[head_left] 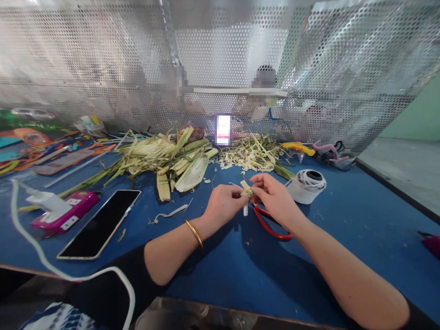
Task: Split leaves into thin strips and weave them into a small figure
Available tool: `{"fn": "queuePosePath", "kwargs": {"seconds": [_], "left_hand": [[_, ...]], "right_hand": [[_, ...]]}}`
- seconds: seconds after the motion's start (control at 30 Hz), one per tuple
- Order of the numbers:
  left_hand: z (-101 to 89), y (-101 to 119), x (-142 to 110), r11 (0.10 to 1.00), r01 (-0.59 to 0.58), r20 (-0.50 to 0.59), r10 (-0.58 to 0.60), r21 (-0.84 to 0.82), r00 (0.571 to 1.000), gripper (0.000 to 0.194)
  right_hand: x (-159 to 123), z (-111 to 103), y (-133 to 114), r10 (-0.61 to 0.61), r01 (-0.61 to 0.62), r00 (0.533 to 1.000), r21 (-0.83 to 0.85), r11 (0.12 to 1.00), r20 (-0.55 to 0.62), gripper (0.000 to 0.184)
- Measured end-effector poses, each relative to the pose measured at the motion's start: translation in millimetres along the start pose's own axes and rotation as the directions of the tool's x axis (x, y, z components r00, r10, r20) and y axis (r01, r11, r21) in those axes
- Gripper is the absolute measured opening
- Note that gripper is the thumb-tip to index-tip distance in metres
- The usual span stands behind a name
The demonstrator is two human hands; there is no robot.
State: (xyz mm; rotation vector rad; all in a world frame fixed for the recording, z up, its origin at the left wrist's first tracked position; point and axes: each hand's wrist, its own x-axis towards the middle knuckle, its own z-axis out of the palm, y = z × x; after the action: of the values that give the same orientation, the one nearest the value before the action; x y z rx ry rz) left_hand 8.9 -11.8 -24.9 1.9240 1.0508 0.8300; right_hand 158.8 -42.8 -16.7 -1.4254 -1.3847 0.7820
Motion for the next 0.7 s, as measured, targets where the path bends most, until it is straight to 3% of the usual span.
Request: {"fn": "queuePosePath", "kwargs": {"seconds": [0.1, 0.2, 0.27, 0.4, 0.47, 0.6, 0.7], "left_hand": [[-1.6, 3, -1, 0.999, -0.021, 0.075, 0.018, 0.043, 0.997, 0.021], [-0.8, 4, -2, 1.000, 0.009, 0.172, -0.010, 0.007, 0.985, 0.014], [-0.1, 5, -3, 0.994, 0.064, 0.262, -0.040, -0.085, 0.964, 0.012], [-2.4, 9, -4, 0.924, 0.209, 0.432, -0.054, -0.320, 0.900, 0.014], [-5.3, 13, -4, 0.888, 0.253, 0.467, -0.049, -0.385, 0.883, 0.017], [-8.4, 17, -4, 0.862, 0.320, 0.506, -0.087, -0.394, 0.858, 0.020], [-4.4, 16, -6, 0.873, 0.348, 0.465, -0.165, -0.342, 0.870, 0.021]], "right_hand": [[0, -3, -4, -0.017, 0.028, 0.996, -0.120, 0.992, 0.089, 0.018], [-1, -5, -7, -0.035, 0.060, 0.994, -0.258, 0.964, 0.101, 0.024], [-1, -6, -5, -0.034, 0.047, 0.998, -0.231, 0.972, 0.058, 0.021], [1, -4, 2, -0.042, 0.026, 0.987, -0.104, 0.994, -0.157, 0.021], [2, -2, 5, -0.056, 0.034, 0.977, -0.109, 0.993, -0.204, 0.023], [2, 3, 4, -0.042, 0.017, 0.983, -0.139, 0.990, -0.178, 0.025], [0, 6, 2, -0.030, 0.007, 0.988, -0.147, 0.989, -0.153, 0.023]]}}
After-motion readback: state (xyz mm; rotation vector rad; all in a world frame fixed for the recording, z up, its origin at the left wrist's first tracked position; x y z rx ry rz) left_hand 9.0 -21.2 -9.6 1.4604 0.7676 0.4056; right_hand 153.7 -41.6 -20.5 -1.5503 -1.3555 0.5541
